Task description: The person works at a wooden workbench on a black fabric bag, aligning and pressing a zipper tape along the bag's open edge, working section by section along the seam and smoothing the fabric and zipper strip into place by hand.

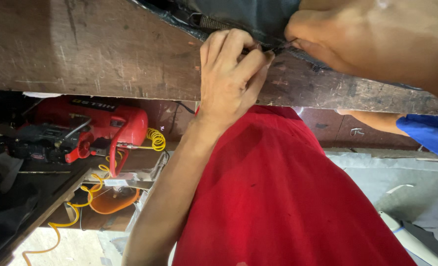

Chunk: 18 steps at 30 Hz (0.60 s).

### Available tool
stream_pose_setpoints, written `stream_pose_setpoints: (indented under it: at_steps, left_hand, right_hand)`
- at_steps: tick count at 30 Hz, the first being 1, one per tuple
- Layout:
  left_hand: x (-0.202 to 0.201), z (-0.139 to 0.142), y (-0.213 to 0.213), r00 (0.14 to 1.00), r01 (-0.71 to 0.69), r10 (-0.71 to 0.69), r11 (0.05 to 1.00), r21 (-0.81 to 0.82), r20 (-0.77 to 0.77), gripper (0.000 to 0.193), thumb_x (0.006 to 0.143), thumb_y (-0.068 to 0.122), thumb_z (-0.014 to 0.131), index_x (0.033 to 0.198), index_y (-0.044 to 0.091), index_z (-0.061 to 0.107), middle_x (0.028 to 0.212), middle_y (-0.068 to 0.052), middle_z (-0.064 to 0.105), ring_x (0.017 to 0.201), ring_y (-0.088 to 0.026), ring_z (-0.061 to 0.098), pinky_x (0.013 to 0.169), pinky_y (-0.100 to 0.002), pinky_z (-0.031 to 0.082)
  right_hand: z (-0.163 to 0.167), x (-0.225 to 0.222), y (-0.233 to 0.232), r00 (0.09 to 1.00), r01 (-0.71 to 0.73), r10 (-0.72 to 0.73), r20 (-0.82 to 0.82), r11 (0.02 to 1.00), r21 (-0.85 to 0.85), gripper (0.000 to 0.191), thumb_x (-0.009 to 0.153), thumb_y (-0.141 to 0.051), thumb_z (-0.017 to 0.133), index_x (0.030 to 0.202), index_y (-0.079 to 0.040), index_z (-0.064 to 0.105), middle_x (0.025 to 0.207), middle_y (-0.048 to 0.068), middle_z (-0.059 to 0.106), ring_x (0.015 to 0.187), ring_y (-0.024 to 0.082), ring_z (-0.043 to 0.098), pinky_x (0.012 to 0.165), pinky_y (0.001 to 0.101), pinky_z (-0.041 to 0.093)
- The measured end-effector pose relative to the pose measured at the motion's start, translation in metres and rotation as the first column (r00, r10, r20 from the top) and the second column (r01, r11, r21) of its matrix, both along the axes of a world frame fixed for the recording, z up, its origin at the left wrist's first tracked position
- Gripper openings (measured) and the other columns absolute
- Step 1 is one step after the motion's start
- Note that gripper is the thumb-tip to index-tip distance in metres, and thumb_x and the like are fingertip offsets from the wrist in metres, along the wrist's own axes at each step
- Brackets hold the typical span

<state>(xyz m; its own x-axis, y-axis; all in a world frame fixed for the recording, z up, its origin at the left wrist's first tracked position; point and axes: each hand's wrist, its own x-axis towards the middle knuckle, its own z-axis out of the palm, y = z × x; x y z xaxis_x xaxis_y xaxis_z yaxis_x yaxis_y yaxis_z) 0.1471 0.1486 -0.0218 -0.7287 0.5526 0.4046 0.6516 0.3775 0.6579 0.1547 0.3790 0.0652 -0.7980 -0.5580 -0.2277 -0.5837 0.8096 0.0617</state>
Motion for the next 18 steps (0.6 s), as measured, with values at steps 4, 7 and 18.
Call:
stream_pose_setpoints:
  at_steps: [4,7,18]
  left_hand:
    - [-0.001,0.0,0.0,1.0,0.003,-0.003,1.0,0.005,-0.003,0.015,0.096,0.01,0.081,0.1,0.012,0.067,0.109,-0.002,0.056,0.11,-0.025,0.054,0.097,-0.039,0.04]
    - [0.0,0.0,-0.001,1.0,0.01,-0.01,1.0,-0.003,-0.008,0.014,0.095,0.009,0.08,0.102,0.013,0.068,0.11,-0.002,0.056,0.111,-0.025,0.054,0.098,-0.039,0.04]
    - [0.001,0.001,-0.003,1.0,0.017,-0.017,1.0,-0.007,0.014,0.018,0.094,0.01,0.079,0.109,0.014,0.072,0.11,0.0,0.056,0.113,-0.024,0.054,0.098,-0.039,0.04]
  right_hand:
    - [0.005,0.002,0.001,0.988,-0.099,0.121,-0.096,0.974,0.204,0.023,0.096,-0.038,0.064,0.083,-0.021,0.059,0.064,-0.008,0.053,0.041,0.005,0.049,0.04,0.0221,0.04]
    - [0.013,-0.001,-0.001,0.994,-0.107,0.106,0.012,0.994,0.028,0.023,0.08,-0.034,0.073,0.081,-0.017,0.058,0.071,-0.006,0.055,0.06,0.008,0.056,0.053,0.0247,0.044]
    - [0.026,-0.007,-0.011,0.992,-0.065,0.064,0.107,0.998,0.003,0.03,0.07,-0.034,0.08,0.082,-0.017,0.058,0.075,-0.006,0.057,0.06,0.01,0.06,0.054,0.0258,0.049]
